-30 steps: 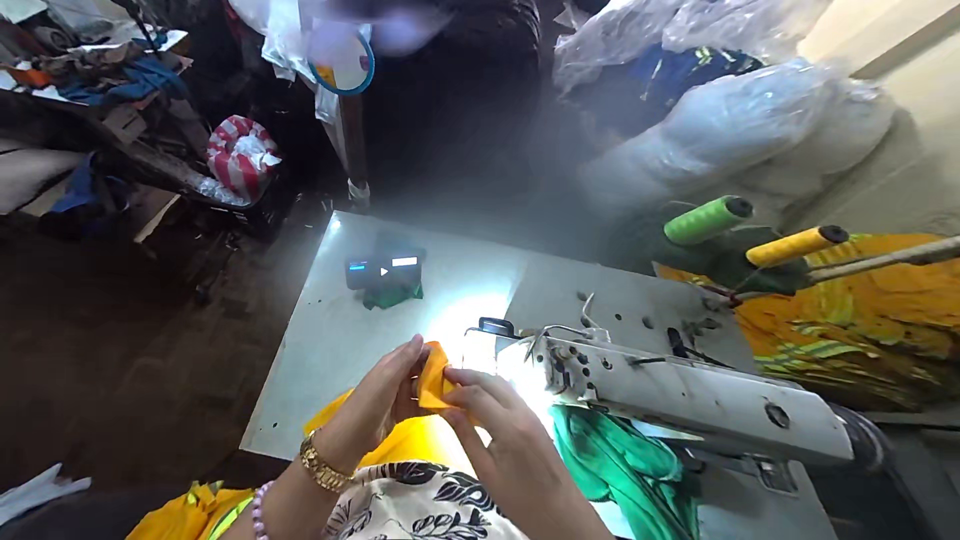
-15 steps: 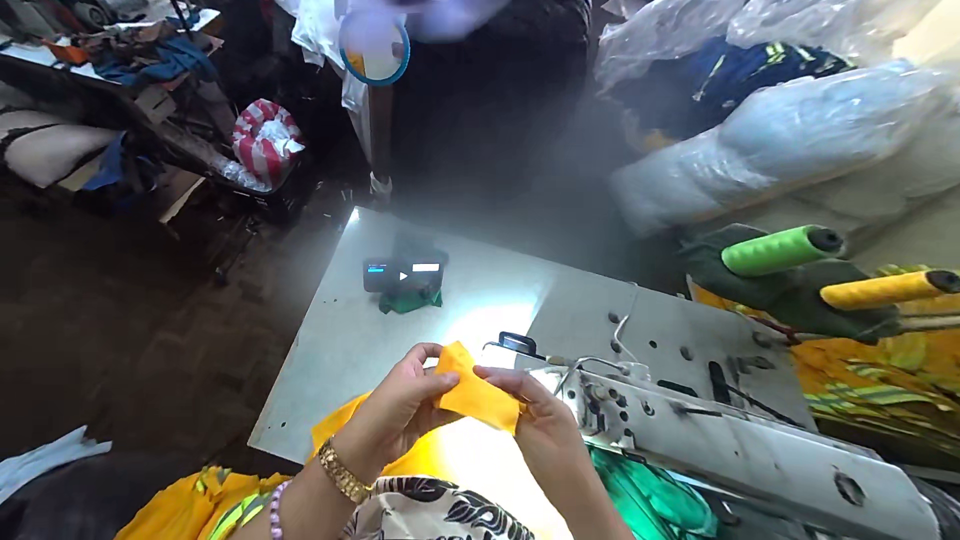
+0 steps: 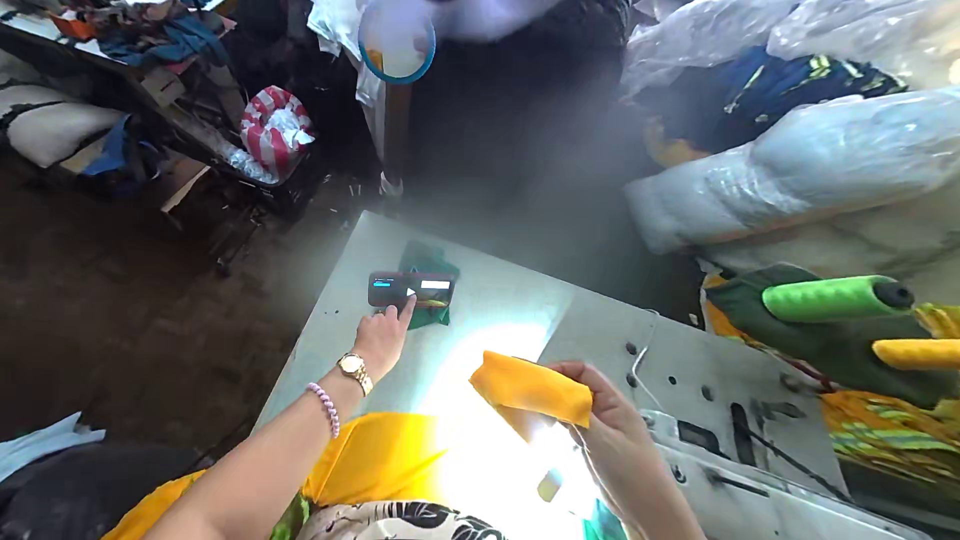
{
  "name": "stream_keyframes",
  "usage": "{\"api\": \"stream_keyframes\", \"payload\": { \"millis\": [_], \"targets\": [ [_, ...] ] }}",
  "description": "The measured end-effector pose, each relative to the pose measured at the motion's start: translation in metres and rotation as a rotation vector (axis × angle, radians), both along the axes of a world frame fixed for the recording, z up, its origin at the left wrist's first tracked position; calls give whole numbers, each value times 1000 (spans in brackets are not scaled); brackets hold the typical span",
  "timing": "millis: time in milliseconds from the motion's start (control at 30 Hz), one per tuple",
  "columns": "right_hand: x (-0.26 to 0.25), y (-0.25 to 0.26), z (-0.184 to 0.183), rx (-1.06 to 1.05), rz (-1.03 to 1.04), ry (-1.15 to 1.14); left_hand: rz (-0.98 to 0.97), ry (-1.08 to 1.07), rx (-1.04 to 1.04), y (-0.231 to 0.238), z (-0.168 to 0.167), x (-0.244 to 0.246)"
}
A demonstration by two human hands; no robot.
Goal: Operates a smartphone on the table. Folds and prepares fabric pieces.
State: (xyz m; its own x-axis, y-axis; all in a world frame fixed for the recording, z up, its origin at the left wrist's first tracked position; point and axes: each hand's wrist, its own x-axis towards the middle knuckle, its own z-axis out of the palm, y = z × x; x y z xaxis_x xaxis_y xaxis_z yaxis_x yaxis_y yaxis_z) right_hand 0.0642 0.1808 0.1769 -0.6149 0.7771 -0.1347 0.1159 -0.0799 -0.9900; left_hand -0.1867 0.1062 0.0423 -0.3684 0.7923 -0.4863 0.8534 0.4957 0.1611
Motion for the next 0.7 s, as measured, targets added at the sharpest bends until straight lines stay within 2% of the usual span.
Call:
{"api": "stream_keyframes", "payload": {
  "millis": [200, 267, 300, 400, 433, 567, 700],
  "targets": [
    [10, 7, -7, -49, -25, -20, 19, 2, -78, 11, -7, -2],
    [11, 16, -8, -73, -42, -4, 5, -8, -44, 10, -5, -1],
    [11, 22, -7, -85, -55, -2, -2, 0, 50, 7, -4, -3],
    [1, 43, 2, -93, -123, -85, 40, 69, 543, 1, 1, -22],
    [-5, 51, 5, -101, -144, -136, 92, 63, 587, 2, 6, -32],
    [-35, 96, 1, -127, -67, -323, 287, -138, 376, 10, 10, -65],
    [-67, 135, -20, 178, 159, -618, 354, -366, 450, 6, 0, -63]
  ]
}}
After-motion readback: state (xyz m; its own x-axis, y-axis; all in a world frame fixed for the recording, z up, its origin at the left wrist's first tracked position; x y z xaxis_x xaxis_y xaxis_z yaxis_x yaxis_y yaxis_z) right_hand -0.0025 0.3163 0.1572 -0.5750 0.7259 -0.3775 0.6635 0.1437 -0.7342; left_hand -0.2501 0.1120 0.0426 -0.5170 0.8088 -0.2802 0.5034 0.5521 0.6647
